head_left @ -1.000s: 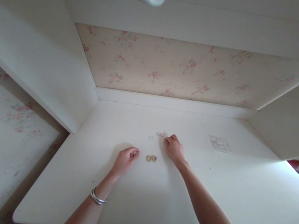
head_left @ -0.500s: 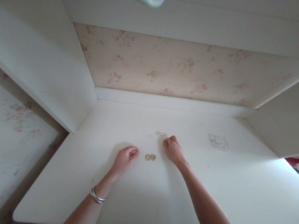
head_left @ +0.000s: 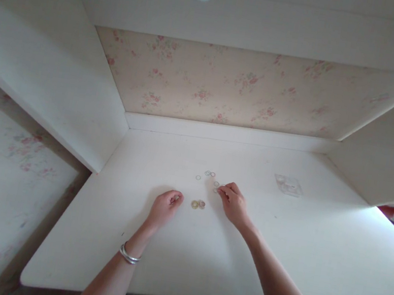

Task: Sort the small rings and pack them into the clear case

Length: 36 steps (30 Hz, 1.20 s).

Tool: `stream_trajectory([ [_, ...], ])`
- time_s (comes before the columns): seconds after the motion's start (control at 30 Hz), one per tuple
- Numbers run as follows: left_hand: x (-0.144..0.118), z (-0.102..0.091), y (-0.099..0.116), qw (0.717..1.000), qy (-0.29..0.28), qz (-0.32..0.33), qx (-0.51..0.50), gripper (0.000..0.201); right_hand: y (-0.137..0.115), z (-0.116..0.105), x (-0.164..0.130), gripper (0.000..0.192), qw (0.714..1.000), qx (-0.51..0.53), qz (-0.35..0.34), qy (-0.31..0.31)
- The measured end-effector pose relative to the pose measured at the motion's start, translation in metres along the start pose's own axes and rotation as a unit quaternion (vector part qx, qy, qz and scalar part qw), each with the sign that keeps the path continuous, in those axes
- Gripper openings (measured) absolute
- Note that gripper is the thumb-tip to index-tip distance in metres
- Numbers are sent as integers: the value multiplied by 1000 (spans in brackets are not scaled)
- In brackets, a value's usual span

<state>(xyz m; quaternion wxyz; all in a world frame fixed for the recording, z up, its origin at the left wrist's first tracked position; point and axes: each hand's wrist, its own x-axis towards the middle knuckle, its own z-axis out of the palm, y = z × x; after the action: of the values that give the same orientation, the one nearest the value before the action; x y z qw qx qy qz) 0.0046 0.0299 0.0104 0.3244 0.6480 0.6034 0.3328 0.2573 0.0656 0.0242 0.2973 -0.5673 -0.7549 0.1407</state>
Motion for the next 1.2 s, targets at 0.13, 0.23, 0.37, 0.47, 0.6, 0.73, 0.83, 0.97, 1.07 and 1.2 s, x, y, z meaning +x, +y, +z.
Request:
stream_trajectory([
  [0.13, 0, -1, 1, 1000, -3, 3, 8, 32, -9, 3, -25, 30, 999, 0, -33, -39],
  [0.23, -1, -1, 1, 1000, -9, 4, 17, 33, -11, 8, -37, 31, 998, -14, -39, -57],
  [0.37, -1, 0, 1, 1000, 0, 3, 26, 34, -14, 13, -41, 29, 993, -50, -75, -70],
  [0.47, -1, 1, 1, 999, 7, 5, 31, 33, -16, 13, -42, 28, 989, -82, -99, -72],
  [0.6, 0, 1, 1, 999, 9, 5, 40, 33, -16, 13, -45, 26, 988, -86, -107, -67],
  [0.73, 3, -1, 3, 1000, 7, -20, 22, 34, -14, 10, -51, 24, 995, -44, -85, -28],
  [0.83, 7, -3, 9, 999, 2, -33, 0, 34, -13, 7, -57, 24, 998, -25, -58, -3],
  [0.97, 16, -3, 29, 999, -18, 5, 27, 33, -15, 4, -61, 24, 998, -34, -54, 8],
  [1.07, 30, 4, 52, 993, -58, 66, 82, 30, -17, 3, -62, 25, 997, -38, -66, 12],
  [1.2, 55, 22, 80, 970, -106, 149, 160, 22, -15, 2, -61, 27, 999, 15, -27, 29],
])
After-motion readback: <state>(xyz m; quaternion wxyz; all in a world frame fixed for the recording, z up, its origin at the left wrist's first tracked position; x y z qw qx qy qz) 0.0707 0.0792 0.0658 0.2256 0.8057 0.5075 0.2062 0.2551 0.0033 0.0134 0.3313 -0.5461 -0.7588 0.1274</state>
